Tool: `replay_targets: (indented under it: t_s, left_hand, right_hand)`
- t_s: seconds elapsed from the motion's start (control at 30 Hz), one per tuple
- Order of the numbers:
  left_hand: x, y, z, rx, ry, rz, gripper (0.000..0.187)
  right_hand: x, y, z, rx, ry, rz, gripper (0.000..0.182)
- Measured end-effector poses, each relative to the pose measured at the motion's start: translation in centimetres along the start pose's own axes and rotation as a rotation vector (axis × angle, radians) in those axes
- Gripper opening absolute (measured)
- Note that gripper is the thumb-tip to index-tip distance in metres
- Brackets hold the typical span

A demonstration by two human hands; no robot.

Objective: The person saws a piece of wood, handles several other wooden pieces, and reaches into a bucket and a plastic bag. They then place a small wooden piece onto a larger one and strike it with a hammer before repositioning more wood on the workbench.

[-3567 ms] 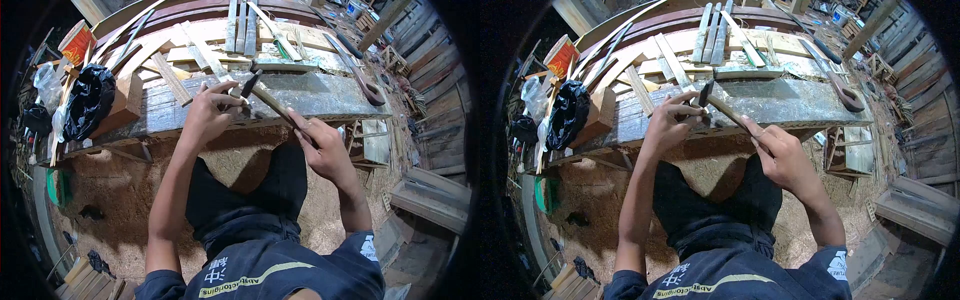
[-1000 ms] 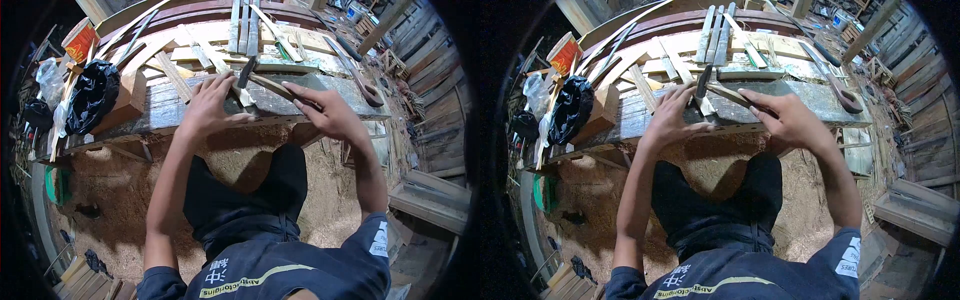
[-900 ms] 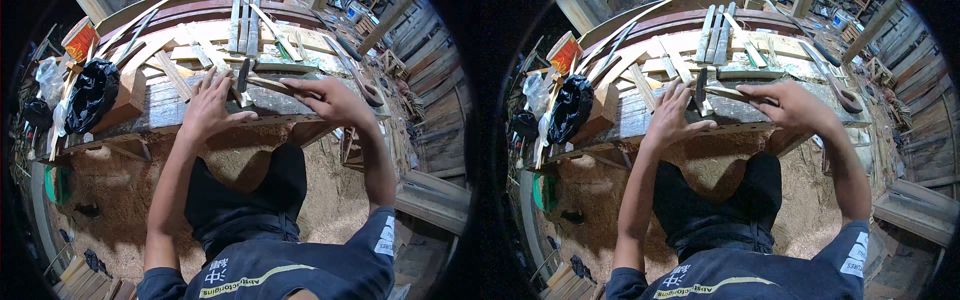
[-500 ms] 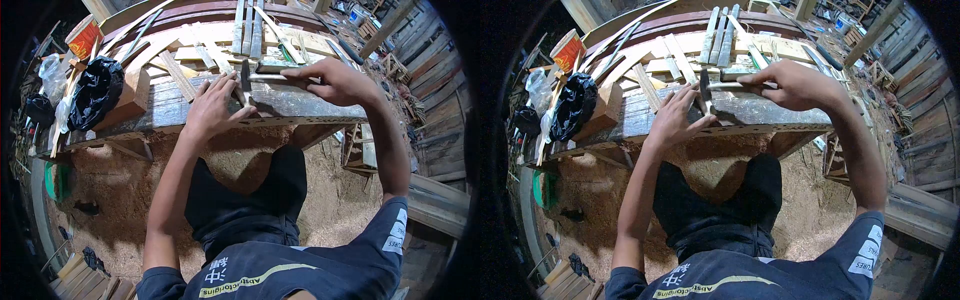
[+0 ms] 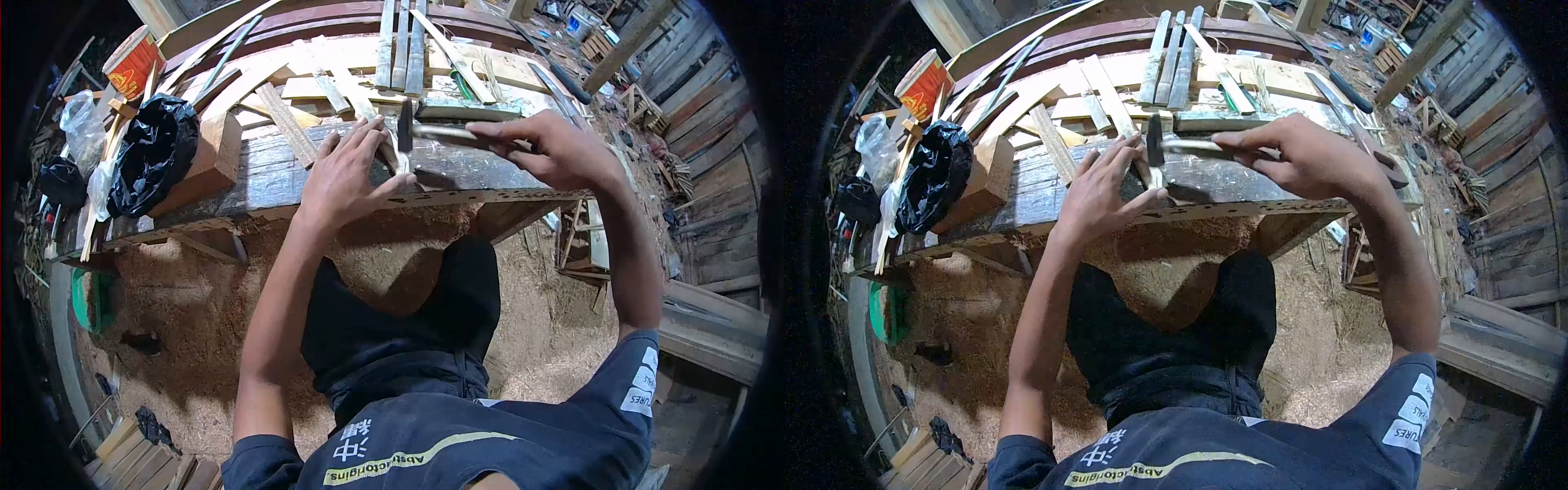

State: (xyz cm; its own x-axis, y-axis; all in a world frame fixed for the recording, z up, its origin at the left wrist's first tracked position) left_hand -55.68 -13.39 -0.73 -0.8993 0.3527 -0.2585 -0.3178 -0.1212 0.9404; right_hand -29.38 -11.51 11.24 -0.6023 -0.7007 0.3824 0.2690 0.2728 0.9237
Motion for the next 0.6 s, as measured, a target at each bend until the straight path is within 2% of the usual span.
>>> replay_targets:
  t_s: [0.03, 0.17, 0.27, 0.4, 0.53, 0.6]
  left_hand:
    - [0.0, 0.0, 0.0, 0.001, -0.003, -0.002, 0.091]
    - [-0.1, -0.2, -0.1, -0.011, -0.003, -0.011, 0.088]
    - [0.0, 0.0, -0.1, -0.022, 0.005, -0.011, 0.088]
    - [0.1, -0.3, 0.0, -0.02, 0.004, -0.014, 0.091]
    - [0.0, -0.1, -0.1, -0.036, 0.008, -0.023, 0.09]
    - [-0.1, 0.1, -0.1, -0.021, 0.004, -0.004, 0.09]
  right_hand:
    - [-0.2, -0.2, 0.1, -0.048, -0.036, -0.033, 0.052]
    - [-0.4, -0.3, 0.3, -0.011, -0.054, -0.03, 0.052]
    - [-0.8, -0.5, 0.5, 0.028, 0.094, 0.008, 0.048]
    - [0.4, -0.3, 0.7, 0.039, -0.054, -0.006, 0.044]
    - [-0.3, -0.7, 0.0, 0.069, -0.039, 0.052, 0.044]
    - [-0.2, -0.7, -0.9, -0.047, -0.081, 0.018, 0.044]
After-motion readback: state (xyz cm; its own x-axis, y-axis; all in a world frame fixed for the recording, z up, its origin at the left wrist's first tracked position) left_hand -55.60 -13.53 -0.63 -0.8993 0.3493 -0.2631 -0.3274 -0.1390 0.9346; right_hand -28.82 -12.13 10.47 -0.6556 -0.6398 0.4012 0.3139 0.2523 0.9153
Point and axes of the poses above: each hand's wrist, its own z-axis towards the middle knuckle, its own y-axis out of the back of the hand, x = y × z, the point moved 3 cm from there along z, towards the middle knuckle
